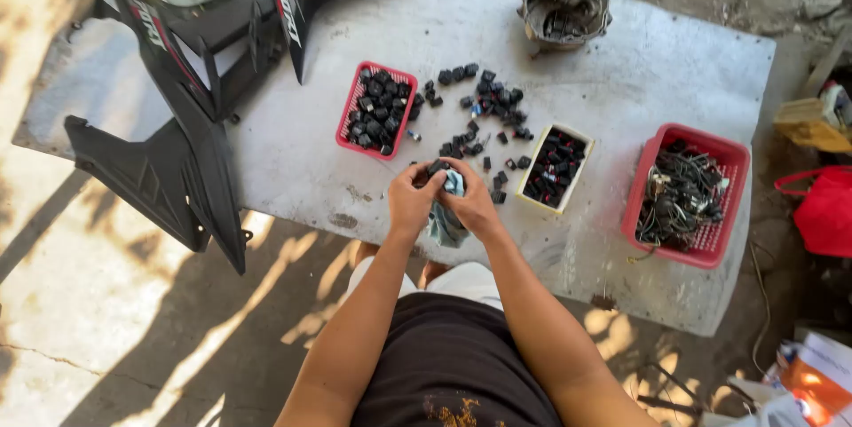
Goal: The person picks up small black electronic components from a table and wipes them with a light blue cloth. They handle the components one by one, wiping them thoroughly before placing them back on the table or into a red basket.
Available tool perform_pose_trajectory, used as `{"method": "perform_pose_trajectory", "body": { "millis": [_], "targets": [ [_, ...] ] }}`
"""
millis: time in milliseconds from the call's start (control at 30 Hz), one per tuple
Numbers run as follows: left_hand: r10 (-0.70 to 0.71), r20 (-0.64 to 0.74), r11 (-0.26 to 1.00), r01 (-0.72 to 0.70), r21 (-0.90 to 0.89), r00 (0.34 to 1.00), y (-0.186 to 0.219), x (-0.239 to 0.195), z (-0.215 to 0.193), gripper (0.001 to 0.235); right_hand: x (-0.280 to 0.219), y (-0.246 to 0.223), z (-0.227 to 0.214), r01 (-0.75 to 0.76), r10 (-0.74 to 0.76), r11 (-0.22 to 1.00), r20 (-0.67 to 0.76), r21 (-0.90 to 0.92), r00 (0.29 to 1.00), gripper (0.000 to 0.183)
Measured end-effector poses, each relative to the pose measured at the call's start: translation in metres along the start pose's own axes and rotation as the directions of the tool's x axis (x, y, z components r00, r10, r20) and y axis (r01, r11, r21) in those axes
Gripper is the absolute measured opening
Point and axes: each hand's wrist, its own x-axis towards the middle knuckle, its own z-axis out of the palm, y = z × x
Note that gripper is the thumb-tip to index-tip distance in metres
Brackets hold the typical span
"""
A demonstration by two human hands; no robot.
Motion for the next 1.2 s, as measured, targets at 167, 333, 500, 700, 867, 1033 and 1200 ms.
{"method": "perform_pose_trajectory", "body": {
  "millis": [167, 333, 500, 700, 867, 1033, 1200],
  "targets": [
    [-0.112, 0.002, 0.993, 0.112, -0.027, 0.994, -0.012, 0.024, -0.021, 0.04, 0.03, 0.016, 0.022, -0.084, 0.084, 0.996, -0.013, 0.034, 0.996, 0.037],
    [-0.251, 0.011, 0.968, 0.252, -0.011, 0.968, -0.049, 0.05, -0.052, 0.04, 0.066, 0.062, 0.061, -0.186, 0.189, 0.979, 0.023, -0.08, 0.982, 0.029],
    [-0.318, 0.016, 0.947, 0.319, -0.03, 0.948, -0.097, 0.094, -0.068, 0.045, 0.103, 0.087, 0.102, -0.168, 0.17, 0.966, -0.007, -0.195, 0.985, 0.027],
    [-0.373, 0.019, 0.922, 0.368, 0.121, 0.928, -0.139, 0.154, -0.072, 0.036, 0.152, 0.121, 0.138, -0.342, 0.326, 0.919, -0.112, -0.194, 0.939, 0.02],
    [-0.268, 0.088, 0.925, 0.231, 0.303, 0.959, -0.149, 0.186, -0.087, 0.04, 0.194, 0.143, 0.158, -0.424, 0.393, 0.837, -0.161, -0.346, 0.905, 0.021],
    [-0.239, 0.23, 0.885, 0.114, 0.451, 0.943, -0.164, 0.212, -0.087, 0.04, 0.22, 0.188, 0.18, -0.507, 0.51, 0.744, -0.119, -0.435, 0.852, 0.013],
    [-0.195, 0.248, 0.882, 0.059, 0.467, 0.949, -0.172, 0.221, -0.083, 0.05, 0.221, 0.215, 0.184, -0.226, 0.409, 0.77, 0.189, -0.597, 0.893, 0.069]
  ]
}}
